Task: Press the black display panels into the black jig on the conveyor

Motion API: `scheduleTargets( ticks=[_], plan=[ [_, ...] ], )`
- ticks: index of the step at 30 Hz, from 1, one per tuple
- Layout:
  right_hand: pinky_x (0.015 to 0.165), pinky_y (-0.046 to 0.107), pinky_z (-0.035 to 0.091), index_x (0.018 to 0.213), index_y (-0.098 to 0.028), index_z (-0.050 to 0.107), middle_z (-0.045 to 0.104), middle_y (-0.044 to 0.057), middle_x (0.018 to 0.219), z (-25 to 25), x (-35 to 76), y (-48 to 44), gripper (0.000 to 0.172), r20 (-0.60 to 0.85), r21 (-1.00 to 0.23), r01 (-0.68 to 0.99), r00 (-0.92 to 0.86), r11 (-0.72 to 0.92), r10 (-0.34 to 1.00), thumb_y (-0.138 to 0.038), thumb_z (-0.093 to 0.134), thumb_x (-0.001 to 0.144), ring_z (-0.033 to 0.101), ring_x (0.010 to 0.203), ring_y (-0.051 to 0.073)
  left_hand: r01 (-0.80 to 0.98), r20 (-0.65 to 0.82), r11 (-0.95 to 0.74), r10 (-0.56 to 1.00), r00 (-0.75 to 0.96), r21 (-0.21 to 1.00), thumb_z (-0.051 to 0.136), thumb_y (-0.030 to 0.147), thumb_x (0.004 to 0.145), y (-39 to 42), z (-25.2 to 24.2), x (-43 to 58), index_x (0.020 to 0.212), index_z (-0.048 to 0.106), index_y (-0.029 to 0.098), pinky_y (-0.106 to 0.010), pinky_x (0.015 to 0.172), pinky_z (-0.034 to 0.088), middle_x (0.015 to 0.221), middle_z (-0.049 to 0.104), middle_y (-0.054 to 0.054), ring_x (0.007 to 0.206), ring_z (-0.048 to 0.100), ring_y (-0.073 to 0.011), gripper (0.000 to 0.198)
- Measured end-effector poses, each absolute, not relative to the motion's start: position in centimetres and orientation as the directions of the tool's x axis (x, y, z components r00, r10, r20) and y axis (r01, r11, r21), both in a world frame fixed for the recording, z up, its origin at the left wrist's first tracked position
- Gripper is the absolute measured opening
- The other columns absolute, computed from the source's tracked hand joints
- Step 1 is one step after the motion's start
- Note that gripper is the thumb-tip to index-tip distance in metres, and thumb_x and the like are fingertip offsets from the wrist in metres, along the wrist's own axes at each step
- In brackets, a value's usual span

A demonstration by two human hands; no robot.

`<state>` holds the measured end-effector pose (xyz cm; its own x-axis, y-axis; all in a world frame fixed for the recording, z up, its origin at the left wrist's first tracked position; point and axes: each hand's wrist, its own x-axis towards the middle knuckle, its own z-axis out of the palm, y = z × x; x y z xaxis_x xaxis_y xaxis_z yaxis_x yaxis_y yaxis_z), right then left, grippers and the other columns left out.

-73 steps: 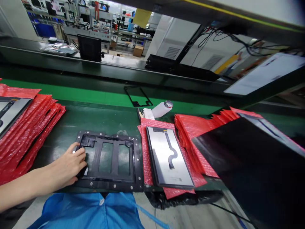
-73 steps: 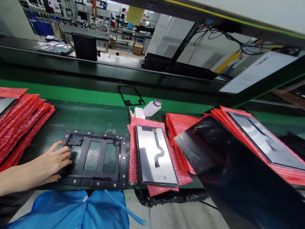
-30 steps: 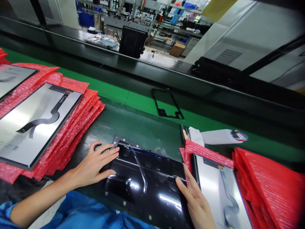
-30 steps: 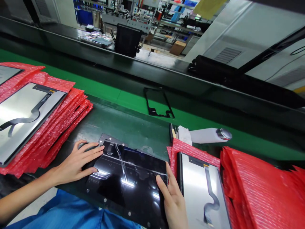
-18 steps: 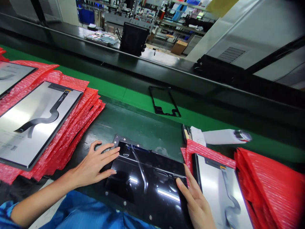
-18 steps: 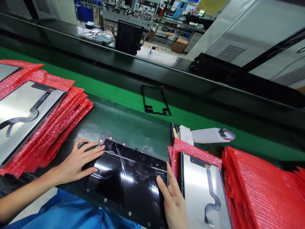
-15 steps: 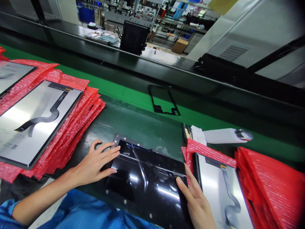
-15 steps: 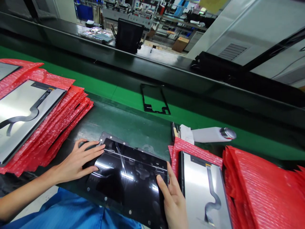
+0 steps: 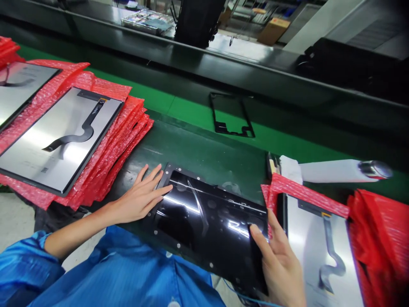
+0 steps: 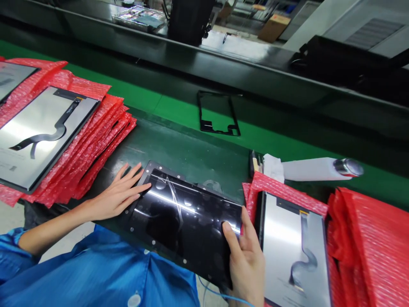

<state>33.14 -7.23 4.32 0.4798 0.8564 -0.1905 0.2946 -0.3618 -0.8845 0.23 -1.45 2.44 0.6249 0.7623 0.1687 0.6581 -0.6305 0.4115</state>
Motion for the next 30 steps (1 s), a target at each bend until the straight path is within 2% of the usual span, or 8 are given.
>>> scheduleTargets(
  ticks=[4, 8, 14, 16, 19, 21, 26, 30],
  plan=[
    [0.118, 0.047, 0.031, 0.150, -0.028, 0.041, 0.051, -0.001, 0.147, 4.1, 33.0, -7.3, 0.083, -0.196, -0.888, 0.273, 0.506, -0.371, 0.840, -0.052, 0.069, 0.076, 0.039, 0.140, 0.033, 0.657, 0.140, -0.671, 0.728, 0.671, 0.344, 0.040, 0.021, 0.100, -1.5, 2.7, 0.2, 0.145, 0.042, 0.026, -0.068, 0.118, 0.006, 0.162, 0.019, -0.014, 0.152, 0.001, -0.0305, 0.045],
    [0.116, 0.048, 0.033, 0.150, -0.025, 0.041, 0.056, 0.003, 0.142, 4.1, 32.8, -7.5, 0.084, -0.192, -0.892, 0.261, 0.521, -0.369, 0.832, -0.054, 0.069, 0.076, 0.043, 0.137, 0.034, 0.630, 0.104, -0.684, 0.703, 0.703, 0.367, 0.047, 0.029, 0.099, -1.3, 3.2, -0.1, 0.147, 0.039, 0.029, -0.069, 0.117, 0.005, 0.164, 0.011, -0.012, 0.152, -0.002, -0.0323, 0.048],
    [0.108, 0.045, 0.042, 0.143, -0.020, 0.047, 0.064, 0.008, 0.127, 3.7, 32.8, -7.6, 0.079, -0.179, -0.894, 0.262, 0.536, -0.364, 0.825, -0.054, 0.070, 0.076, 0.057, 0.120, 0.031, 0.629, 0.013, -0.709, 0.667, 0.745, 0.317, 0.062, 0.051, 0.088, -1.2, 4.4, -0.2, 0.152, 0.029, 0.026, -0.073, 0.113, 0.004, 0.164, 0.002, -0.018, 0.150, -0.008, -0.0383, 0.077],
    [0.104, 0.045, 0.043, 0.138, -0.019, 0.051, 0.062, 0.009, 0.123, 3.5, 33.2, -7.6, 0.071, -0.071, -0.863, 0.398, 0.513, -0.310, 0.856, -0.054, 0.069, 0.079, 0.058, 0.114, 0.030, 0.654, -0.008, -0.714, 0.674, 0.739, 0.251, 0.065, 0.047, 0.088, -1.5, 4.4, 0.1, 0.152, 0.027, 0.024, -0.075, 0.112, 0.007, 0.163, 0.005, -0.022, 0.150, -0.006, -0.0394, 0.078],
    [0.097, 0.048, 0.045, 0.130, -0.018, 0.058, 0.059, 0.010, 0.110, 3.2, 34.6, -7.5, 0.058, 0.141, -0.712, 0.684, 0.364, -0.161, 0.921, -0.054, 0.062, 0.085, 0.056, 0.103, 0.028, 0.685, 0.008, -0.715, 0.693, 0.721, 0.141, 0.069, 0.043, 0.085, -2.1, 3.6, 0.3, 0.151, 0.029, 0.020, -0.077, 0.108, 0.011, 0.159, 0.015, -0.028, 0.150, 0.002, -0.0414, 0.081],
    [0.094, 0.049, 0.045, 0.127, -0.019, 0.061, 0.058, 0.010, 0.104, 3.2, 36.0, -7.2, 0.051, 0.174, -0.634, 0.771, 0.225, -0.066, 0.959, -0.052, 0.058, 0.088, 0.055, 0.101, 0.028, 0.687, 0.064, -0.722, 0.692, 0.719, 0.083, 0.067, 0.045, 0.085, -2.2, 2.6, 0.2, 0.150, 0.033, 0.019, -0.078, 0.107, 0.011, 0.157, 0.021, -0.029, 0.149, 0.009, -0.0428, 0.078],
    [0.089, 0.044, 0.049, 0.123, -0.019, 0.063, 0.054, 0.011, 0.106, 4.0, 40.4, -4.1, 0.040, -0.018, -0.657, 0.749, 0.094, -0.083, 0.995, -0.041, 0.053, 0.092, 0.058, 0.096, 0.025, 0.674, 0.237, -0.735, 0.669, 0.704, 0.071, 0.044, 0.047, 0.095, -1.8, 0.6, 0.0, 0.149, 0.036, 0.022, -0.078, 0.108, 0.006, 0.158, 0.027, -0.024, 0.148, 0.018, -0.0429, 0.059],
    [0.078, 0.036, 0.052, 0.110, -0.019, 0.066, 0.056, 0.007, 0.101, 4.0, 42.7, 0.2, 0.032, -0.210, -0.715, 0.682, 0.002, -0.155, 0.978, -0.040, 0.062, 0.086, 0.062, 0.080, 0.018, 0.731, 0.291, -0.679, 0.713, 0.637, 0.062, 0.041, 0.043, 0.098, -1.0, 0.9, 1.3, 0.154, 0.025, 0.027, -0.079, 0.108, 0.001, 0.159, 0.024, -0.021, 0.148, 0.020, -0.0415, 0.061]
  ],
)
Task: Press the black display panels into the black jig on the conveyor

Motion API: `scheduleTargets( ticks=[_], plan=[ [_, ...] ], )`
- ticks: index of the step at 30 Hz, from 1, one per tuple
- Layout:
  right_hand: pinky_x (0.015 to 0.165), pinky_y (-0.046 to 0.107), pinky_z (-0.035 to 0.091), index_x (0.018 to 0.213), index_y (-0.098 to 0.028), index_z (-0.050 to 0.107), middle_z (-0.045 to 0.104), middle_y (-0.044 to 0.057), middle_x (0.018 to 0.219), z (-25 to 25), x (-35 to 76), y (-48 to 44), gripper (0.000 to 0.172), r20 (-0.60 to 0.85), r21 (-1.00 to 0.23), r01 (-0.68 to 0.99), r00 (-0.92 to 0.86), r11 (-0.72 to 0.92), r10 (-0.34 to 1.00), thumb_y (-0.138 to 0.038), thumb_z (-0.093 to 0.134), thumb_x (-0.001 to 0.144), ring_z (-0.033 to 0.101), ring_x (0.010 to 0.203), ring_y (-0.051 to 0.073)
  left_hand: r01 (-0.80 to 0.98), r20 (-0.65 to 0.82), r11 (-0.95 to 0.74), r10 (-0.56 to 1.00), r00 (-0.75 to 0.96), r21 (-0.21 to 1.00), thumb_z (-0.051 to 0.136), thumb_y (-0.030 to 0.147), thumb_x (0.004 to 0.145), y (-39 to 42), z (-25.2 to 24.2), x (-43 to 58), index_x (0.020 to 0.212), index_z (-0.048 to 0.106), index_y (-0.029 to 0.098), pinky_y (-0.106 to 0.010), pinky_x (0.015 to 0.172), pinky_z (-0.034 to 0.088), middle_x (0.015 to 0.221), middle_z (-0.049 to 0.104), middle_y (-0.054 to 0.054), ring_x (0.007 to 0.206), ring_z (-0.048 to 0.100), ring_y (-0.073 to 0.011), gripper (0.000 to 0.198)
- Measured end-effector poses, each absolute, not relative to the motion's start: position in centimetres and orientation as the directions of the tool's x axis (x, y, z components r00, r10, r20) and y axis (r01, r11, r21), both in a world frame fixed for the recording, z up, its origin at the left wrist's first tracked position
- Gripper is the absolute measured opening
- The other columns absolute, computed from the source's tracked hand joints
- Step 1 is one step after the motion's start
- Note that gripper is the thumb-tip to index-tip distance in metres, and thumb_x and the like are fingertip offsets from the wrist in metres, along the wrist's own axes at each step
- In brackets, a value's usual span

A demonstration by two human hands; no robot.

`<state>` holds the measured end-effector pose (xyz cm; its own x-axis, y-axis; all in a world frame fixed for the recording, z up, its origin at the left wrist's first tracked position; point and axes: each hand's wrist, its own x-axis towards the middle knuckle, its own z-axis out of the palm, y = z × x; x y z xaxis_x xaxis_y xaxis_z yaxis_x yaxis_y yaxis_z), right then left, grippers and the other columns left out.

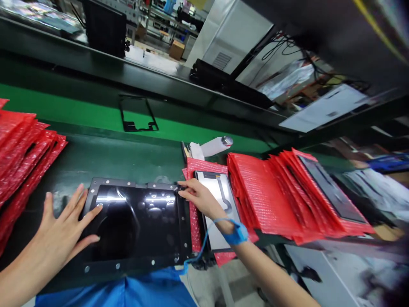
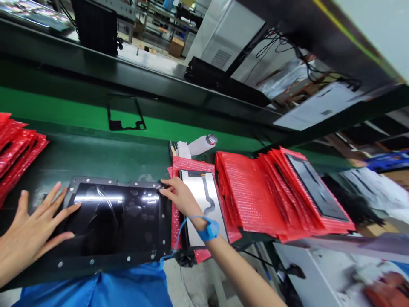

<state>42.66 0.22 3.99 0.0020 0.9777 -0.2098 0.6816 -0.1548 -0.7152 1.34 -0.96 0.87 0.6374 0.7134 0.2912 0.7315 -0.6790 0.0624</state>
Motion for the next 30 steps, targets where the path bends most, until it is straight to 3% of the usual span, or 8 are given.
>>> scheduleTargets(
  ticks=[4, 8, 14, 19, 22, 25, 28, 30],
  plan=[
    [0.056, 0.027, 0.050, 0.087, -0.019, 0.061, 0.059, -0.001, 0.077, 3.3, 43.3, 4.0, 0.030, -0.371, -0.719, 0.666, -0.128, -0.198, 0.920, -0.041, 0.077, 0.074, 0.060, 0.058, 0.013, 0.808, 0.274, -0.586, 0.789, 0.551, 0.061, 0.046, 0.046, 0.097, 0.4, 1.1, 3.2, 0.158, 0.011, 0.025, -0.077, 0.110, -0.005, 0.161, 0.017, -0.022, 0.148, 0.018, -0.0411, 0.074],
    [0.049, 0.024, 0.045, 0.081, -0.020, 0.055, 0.054, -0.005, 0.067, 3.2, 43.5, 5.9, 0.030, -0.476, -0.698, 0.686, -0.227, -0.208, 0.849, -0.030, 0.082, 0.069, 0.056, 0.051, 0.012, 0.804, 0.271, -0.583, 0.797, 0.540, 0.115, 0.040, 0.048, 0.097, 0.9, 0.6, 3.6, 0.158, 0.007, 0.022, -0.075, 0.112, 0.001, 0.162, 0.012, -0.020, 0.148, 0.017, -0.0425, 0.074],
    [0.060, 0.024, 0.041, 0.076, -0.020, 0.051, 0.049, -0.004, 0.078, 3.5, 43.0, 6.2, 0.033, -0.432, -0.648, 0.751, -0.223, -0.129, 0.874, -0.004, 0.078, 0.064, 0.050, 0.062, 0.010, 0.802, 0.244, -0.576, 0.810, 0.534, 0.156, 0.041, 0.049, 0.094, 0.8, -0.7, 3.2, 0.158, 0.007, 0.022, -0.073, 0.113, 0.009, 0.163, 0.010, -0.018, 0.147, 0.018, -0.0442, 0.078],
    [0.064, 0.026, 0.040, 0.079, -0.021, 0.049, 0.048, -0.004, 0.079, 3.4, 42.2, 5.4, 0.033, -0.369, -0.658, 0.743, -0.178, -0.121, 0.912, -0.008, 0.078, 0.068, 0.049, 0.065, 0.012, 0.795, 0.227, -0.566, 0.822, 0.522, 0.219, 0.045, 0.050, 0.091, 1.5, -0.6, 3.4, 0.158, 0.008, 0.027, -0.072, 0.116, 0.007, 0.165, 0.008, -0.010, 0.148, 0.016, -0.0437, 0.080],
    [0.065, 0.028, 0.041, 0.086, -0.022, 0.047, 0.048, -0.004, 0.080, 3.0, 41.5, 4.1, 0.030, -0.312, -0.679, 0.717, -0.092, -0.154, 0.945, -0.021, 0.076, 0.076, 0.047, 0.065, 0.013, 0.792, 0.209, -0.562, 0.826, 0.523, 0.240, 0.043, 0.049, 0.093, 1.9, 0.5, 3.7, 0.158, 0.011, 0.029, -0.071, 0.116, 0.003, 0.165, 0.006, -0.006, 0.150, 0.010, -0.0417, 0.075],
    [0.072, 0.032, 0.044, 0.105, -0.021, 0.046, 0.047, -0.001, 0.089, 2.7, 40.5, 1.0, 0.031, -0.223, -0.702, 0.688, 0.035, -0.186, 0.974, -0.031, 0.068, 0.085, 0.049, 0.071, 0.015, 0.797, 0.204, -0.554, 0.832, 0.516, 0.242, 0.038, 0.050, 0.095, 1.4, 1.3, 3.4, 0.158, 0.012, 0.030, -0.072, 0.116, -0.001, 0.165, 0.002, -0.003, 0.150, 0.004, -0.0400, 0.070],
    [0.079, 0.034, 0.046, 0.125, -0.021, 0.043, 0.047, 0.002, 0.098, 3.0, 40.0, -4.0, 0.048, -0.140, -0.744, 0.639, 0.137, -0.195, 0.981, -0.033, 0.067, 0.085, 0.054, 0.078, 0.016, 0.777, 0.143, -0.552, 0.832, 0.535, 0.304, 0.035, 0.053, 0.095, -0.1, 1.1, 1.9, 0.157, 0.013, 0.033, -0.069, 0.118, 0.004, 0.165, 0.002, 0.002, 0.151, 0.002, -0.0385, 0.069],
    [0.074, 0.033, 0.048, 0.137, -0.022, 0.038, 0.047, 0.002, 0.100, 3.3, 40.0, -7.3, 0.063, -0.235, -0.768, 0.593, 0.090, -0.242, 0.968, -0.030, 0.069, 0.083, 0.054, 0.075, 0.015, 0.750, 0.065, -0.550, 0.820, 0.569, 0.368, 0.038, 0.056, 0.093, -1.2, 0.5, 0.3, 0.157, 0.014, 0.034, -0.067, 0.119, 0.011, 0.165, 0.001, 0.002, 0.151, 0.003, -0.0383, 0.072]
  ],
)
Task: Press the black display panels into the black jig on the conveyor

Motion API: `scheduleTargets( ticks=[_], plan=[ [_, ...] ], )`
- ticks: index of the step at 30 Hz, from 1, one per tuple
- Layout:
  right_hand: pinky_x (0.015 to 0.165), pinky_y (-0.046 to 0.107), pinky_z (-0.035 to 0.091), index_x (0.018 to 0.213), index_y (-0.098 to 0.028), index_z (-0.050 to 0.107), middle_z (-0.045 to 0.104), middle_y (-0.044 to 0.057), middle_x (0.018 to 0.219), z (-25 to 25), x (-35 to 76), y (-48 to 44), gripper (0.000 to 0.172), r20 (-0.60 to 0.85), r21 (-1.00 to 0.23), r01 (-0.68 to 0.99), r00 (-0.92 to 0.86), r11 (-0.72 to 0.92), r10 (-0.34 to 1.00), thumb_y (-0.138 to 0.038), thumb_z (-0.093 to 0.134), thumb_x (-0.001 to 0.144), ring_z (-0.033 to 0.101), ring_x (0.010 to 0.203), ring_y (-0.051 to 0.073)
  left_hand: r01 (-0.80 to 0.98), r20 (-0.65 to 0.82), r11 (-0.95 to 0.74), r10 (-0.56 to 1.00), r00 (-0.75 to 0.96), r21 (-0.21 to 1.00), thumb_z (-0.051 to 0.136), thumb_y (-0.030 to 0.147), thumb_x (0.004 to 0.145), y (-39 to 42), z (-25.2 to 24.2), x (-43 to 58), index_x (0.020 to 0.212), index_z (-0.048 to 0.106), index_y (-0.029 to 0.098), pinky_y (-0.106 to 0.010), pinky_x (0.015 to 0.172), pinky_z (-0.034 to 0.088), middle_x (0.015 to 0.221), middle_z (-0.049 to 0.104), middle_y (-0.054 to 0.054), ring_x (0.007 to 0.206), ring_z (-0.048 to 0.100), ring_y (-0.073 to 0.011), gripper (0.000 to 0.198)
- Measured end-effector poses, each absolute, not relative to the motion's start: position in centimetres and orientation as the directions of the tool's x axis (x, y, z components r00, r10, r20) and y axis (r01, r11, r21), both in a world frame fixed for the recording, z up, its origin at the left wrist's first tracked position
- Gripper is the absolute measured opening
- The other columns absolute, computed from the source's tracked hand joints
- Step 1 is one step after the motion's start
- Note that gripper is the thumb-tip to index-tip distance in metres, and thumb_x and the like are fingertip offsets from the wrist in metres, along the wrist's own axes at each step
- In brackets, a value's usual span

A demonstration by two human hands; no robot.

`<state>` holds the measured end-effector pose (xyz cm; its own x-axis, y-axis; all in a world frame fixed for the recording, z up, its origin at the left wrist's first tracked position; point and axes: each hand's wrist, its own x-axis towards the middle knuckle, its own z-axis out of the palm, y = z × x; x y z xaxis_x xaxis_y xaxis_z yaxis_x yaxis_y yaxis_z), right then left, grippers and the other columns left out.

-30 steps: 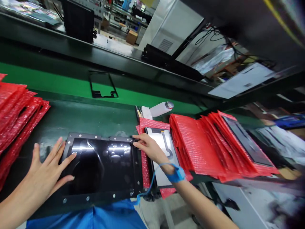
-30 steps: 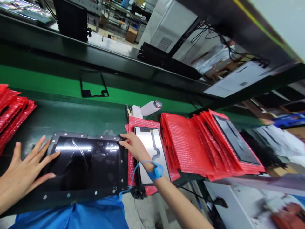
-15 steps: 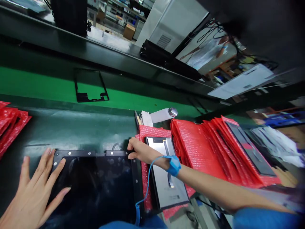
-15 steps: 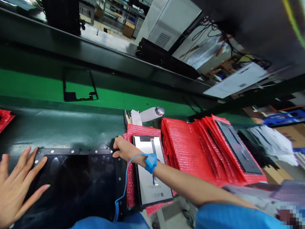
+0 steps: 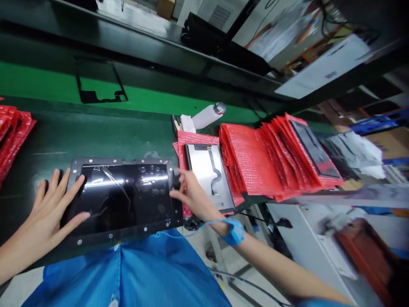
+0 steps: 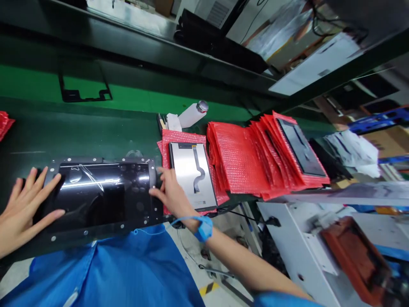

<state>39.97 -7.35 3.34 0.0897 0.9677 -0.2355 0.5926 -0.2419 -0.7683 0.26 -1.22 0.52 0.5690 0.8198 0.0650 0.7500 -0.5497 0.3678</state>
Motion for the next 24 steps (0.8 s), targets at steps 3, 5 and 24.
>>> scheduleTargets(
  ticks=[3, 5, 24],
  plan=[
    [0.065, 0.029, 0.046, 0.151, -0.026, 0.024, 0.049, -0.002, 0.094, 3.7, 40.1, -10.4, 0.091, -0.448, -0.728, 0.594, -0.036, -0.341, 0.893, -0.028, 0.077, 0.077, 0.051, 0.066, 0.013, 0.709, -0.011, -0.574, 0.774, 0.633, 0.411, 0.048, 0.057, 0.088, -2.1, -0.7, -2.1, 0.156, 0.016, 0.035, -0.066, 0.118, 0.014, 0.166, 0.000, 0.001, 0.150, 0.005, -0.0403, 0.079],
    [0.065, 0.028, 0.045, 0.155, -0.027, 0.015, 0.049, -0.004, 0.088, 4.0, 40.1, -10.7, 0.106, -0.505, -0.679, 0.639, -0.049, -0.361, 0.862, -0.027, 0.081, 0.073, 0.052, 0.067, 0.014, 0.682, -0.021, -0.607, 0.741, 0.671, 0.407, 0.052, 0.056, 0.086, -2.1, -1.1, -3.1, 0.156, 0.016, 0.036, -0.068, 0.117, 0.016, 0.165, 0.002, 0.001, 0.149, 0.009, -0.0416, 0.082],
    [0.102, 0.047, 0.045, 0.156, -0.028, 0.016, 0.042, 0.014, 0.146, 1.6, 37.3, -13.7, 0.072, -0.152, -0.608, 0.784, 0.042, -0.127, 0.988, -0.035, 0.053, 0.095, 0.046, 0.133, 0.032, 0.746, 0.074, -0.572, 0.807, 0.585, 0.340, 0.046, 0.052, 0.094, -4.1, -0.1, 0.1, 0.157, 0.013, 0.028, -0.067, 0.116, 0.011, 0.165, 0.001, -0.011, 0.150, 0.007, -0.0415, 0.076]
  ],
)
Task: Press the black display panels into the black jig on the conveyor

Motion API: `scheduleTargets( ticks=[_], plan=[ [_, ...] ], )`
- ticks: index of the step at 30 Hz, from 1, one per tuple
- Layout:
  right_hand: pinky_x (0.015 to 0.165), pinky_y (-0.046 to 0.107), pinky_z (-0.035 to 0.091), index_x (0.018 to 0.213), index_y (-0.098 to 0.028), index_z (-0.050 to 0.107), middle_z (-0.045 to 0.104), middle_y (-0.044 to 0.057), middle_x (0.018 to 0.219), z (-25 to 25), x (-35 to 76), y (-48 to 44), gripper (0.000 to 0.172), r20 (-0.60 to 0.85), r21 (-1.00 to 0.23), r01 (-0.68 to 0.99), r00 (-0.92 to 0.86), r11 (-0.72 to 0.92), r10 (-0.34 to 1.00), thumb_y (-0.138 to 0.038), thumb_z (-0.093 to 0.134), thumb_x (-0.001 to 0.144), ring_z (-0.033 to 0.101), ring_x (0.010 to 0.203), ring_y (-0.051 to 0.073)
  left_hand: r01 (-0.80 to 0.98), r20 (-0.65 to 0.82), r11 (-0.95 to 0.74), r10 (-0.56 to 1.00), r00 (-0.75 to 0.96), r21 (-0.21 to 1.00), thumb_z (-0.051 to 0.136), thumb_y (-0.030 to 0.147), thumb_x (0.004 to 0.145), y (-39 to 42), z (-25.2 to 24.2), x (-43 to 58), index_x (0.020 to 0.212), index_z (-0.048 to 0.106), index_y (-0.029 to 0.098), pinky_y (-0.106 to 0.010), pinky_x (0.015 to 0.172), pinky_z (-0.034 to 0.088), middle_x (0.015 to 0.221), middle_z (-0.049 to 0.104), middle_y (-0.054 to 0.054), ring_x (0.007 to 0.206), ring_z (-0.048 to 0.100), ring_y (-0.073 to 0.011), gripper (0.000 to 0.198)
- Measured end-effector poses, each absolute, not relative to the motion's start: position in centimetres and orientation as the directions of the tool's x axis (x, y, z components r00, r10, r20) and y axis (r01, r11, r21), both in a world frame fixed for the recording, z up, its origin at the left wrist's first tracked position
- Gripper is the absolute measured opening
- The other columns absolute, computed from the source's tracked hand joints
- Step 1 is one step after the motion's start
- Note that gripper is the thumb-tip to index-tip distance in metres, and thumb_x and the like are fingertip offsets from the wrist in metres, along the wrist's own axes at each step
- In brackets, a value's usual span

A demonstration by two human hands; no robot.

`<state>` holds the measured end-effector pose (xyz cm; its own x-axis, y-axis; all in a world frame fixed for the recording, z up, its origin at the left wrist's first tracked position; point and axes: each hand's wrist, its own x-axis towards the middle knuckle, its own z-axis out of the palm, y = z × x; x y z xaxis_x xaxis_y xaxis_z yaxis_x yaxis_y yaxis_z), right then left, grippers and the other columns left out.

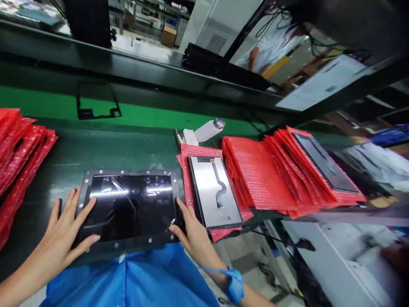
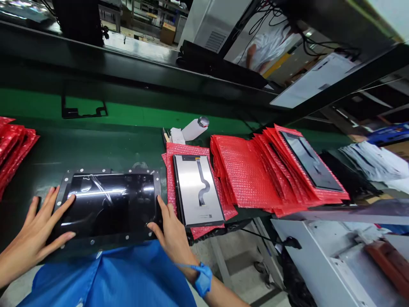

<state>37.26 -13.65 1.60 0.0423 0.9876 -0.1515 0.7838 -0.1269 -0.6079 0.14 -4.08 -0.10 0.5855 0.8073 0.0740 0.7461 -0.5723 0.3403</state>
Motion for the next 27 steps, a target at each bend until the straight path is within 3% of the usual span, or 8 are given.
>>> scheduleTargets(
  ticks=[2, 4, 6, 8, 15, 18, 22, 27],
  plan=[
    [0.099, 0.045, 0.047, 0.154, -0.024, 0.023, 0.051, 0.014, 0.134, 1.9, 37.6, -13.4, 0.065, -0.162, -0.657, 0.744, 0.018, -0.121, 0.987, -0.038, 0.049, 0.096, 0.054, 0.121, 0.029, 0.754, 0.083, -0.563, 0.816, 0.572, 0.339, 0.044, 0.053, 0.095, -4.2, 0.2, 0.3, 0.157, 0.014, 0.027, -0.065, 0.118, 0.009, 0.166, -0.001, -0.011, 0.150, 0.005, -0.0401, 0.074],
    [0.087, 0.039, 0.052, 0.152, -0.020, 0.027, 0.059, 0.009, 0.109, 2.6, 38.4, -12.6, 0.059, -0.241, -0.726, 0.667, -0.019, -0.168, 0.970, -0.038, 0.043, 0.098, 0.062, 0.096, 0.023, 0.742, 0.069, -0.572, 0.805, 0.589, 0.349, 0.042, 0.052, 0.096, -4.1, 0.4, -0.1, 0.157, 0.013, 0.028, -0.064, 0.118, 0.008, 0.166, -0.003, -0.009, 0.151, 0.003, -0.0389, 0.072],
    [0.073, 0.033, 0.052, 0.151, -0.018, 0.029, 0.057, 0.002, 0.088, 3.6, 39.4, -11.5, 0.056, -0.332, -0.764, 0.602, -0.056, -0.234, 0.941, -0.037, 0.039, 0.100, 0.059, 0.074, 0.017, 0.719, 0.019, -0.584, 0.781, 0.624, 0.377, 0.041, 0.050, 0.096, -3.7, 0.7, -1.0, 0.157, 0.012, 0.030, -0.064, 0.118, 0.009, 0.166, -0.001, -0.007, 0.151, 0.004, -0.0381, 0.071],
    [0.069, 0.030, 0.049, 0.149, -0.018, 0.034, 0.055, -0.001, 0.080, 4.7, 40.2, -10.5, 0.054, -0.366, -0.744, 0.622, -0.073, -0.245, 0.928, -0.037, 0.041, 0.100, 0.056, 0.068, 0.016, 0.686, -0.030, -0.604, 0.741, 0.670, 0.406, 0.042, 0.049, 0.096, -3.2, 0.9, -2.0, 0.157, 0.012, 0.031, -0.063, 0.118, 0.012, 0.166, 0.003, -0.005, 0.150, 0.007, -0.0379, 0.071],
    [0.072, 0.031, 0.046, 0.131, -0.020, 0.055, 0.063, 0.003, 0.088, 6.7, 40.7, -6.2, 0.039, -0.209, -0.601, 0.797, -0.079, -0.064, 0.975, -0.037, 0.050, 0.097, 0.058, 0.076, 0.018, 0.713, -0.036, -0.577, 0.767, 0.641, 0.398, 0.045, 0.054, 0.094, -2.9, 0.9, -2.2, 0.156, 0.018, 0.035, -0.071, 0.112, 0.017, 0.165, 0.006, -0.005, 0.150, 0.003, -0.0411, 0.070],
    [0.078, 0.034, 0.048, 0.129, -0.021, 0.056, 0.063, 0.005, 0.098, 6.5, 39.6, -3.9, 0.035, -0.097, -0.593, 0.803, -0.135, 0.052, 0.986, -0.035, 0.050, 0.097, 0.059, 0.082, 0.019, 0.755, -0.034, -0.541, 0.804, 0.593, 0.371, 0.043, 0.051, 0.096, -3.8, 0.9, -1.3, 0.156, 0.017, 0.033, -0.073, 0.112, 0.014, 0.165, 0.004, -0.007, 0.150, -0.001, -0.0410, 0.068],
    [0.095, 0.042, 0.047, 0.129, -0.022, 0.055, 0.060, 0.010, 0.117, 5.6, 37.1, -1.2, 0.033, 0.068, -0.600, 0.750, -0.301, 0.280, 0.951, -0.028, 0.047, 0.099, 0.056, 0.108, 0.023, 0.792, 0.008, -0.535, 0.830, 0.558, 0.294, 0.042, 0.047, 0.098, -5.0, 1.0, -0.2, 0.156, 0.018, 0.030, -0.075, 0.109, 0.014, 0.165, 0.007, -0.011, 0.150, -0.001, -0.0406, 0.066],
    [0.104, 0.050, 0.042, 0.138, -0.025, 0.049, 0.060, 0.009, 0.130, 4.5, 33.9, 0.6, 0.041, 0.131, -0.582, 0.676, -0.471, 0.452, 0.873, -0.020, 0.045, 0.098, 0.049, 0.123, 0.025, 0.832, 0.115, -0.514, 0.858, 0.501, 0.210, 0.045, 0.047, 0.096, -5.6, 0.7, 0.9, 0.155, 0.022, 0.027, -0.074, 0.112, 0.007, 0.164, 0.013, -0.013, 0.151, 0.004, -0.0392, 0.067]
  ],
)
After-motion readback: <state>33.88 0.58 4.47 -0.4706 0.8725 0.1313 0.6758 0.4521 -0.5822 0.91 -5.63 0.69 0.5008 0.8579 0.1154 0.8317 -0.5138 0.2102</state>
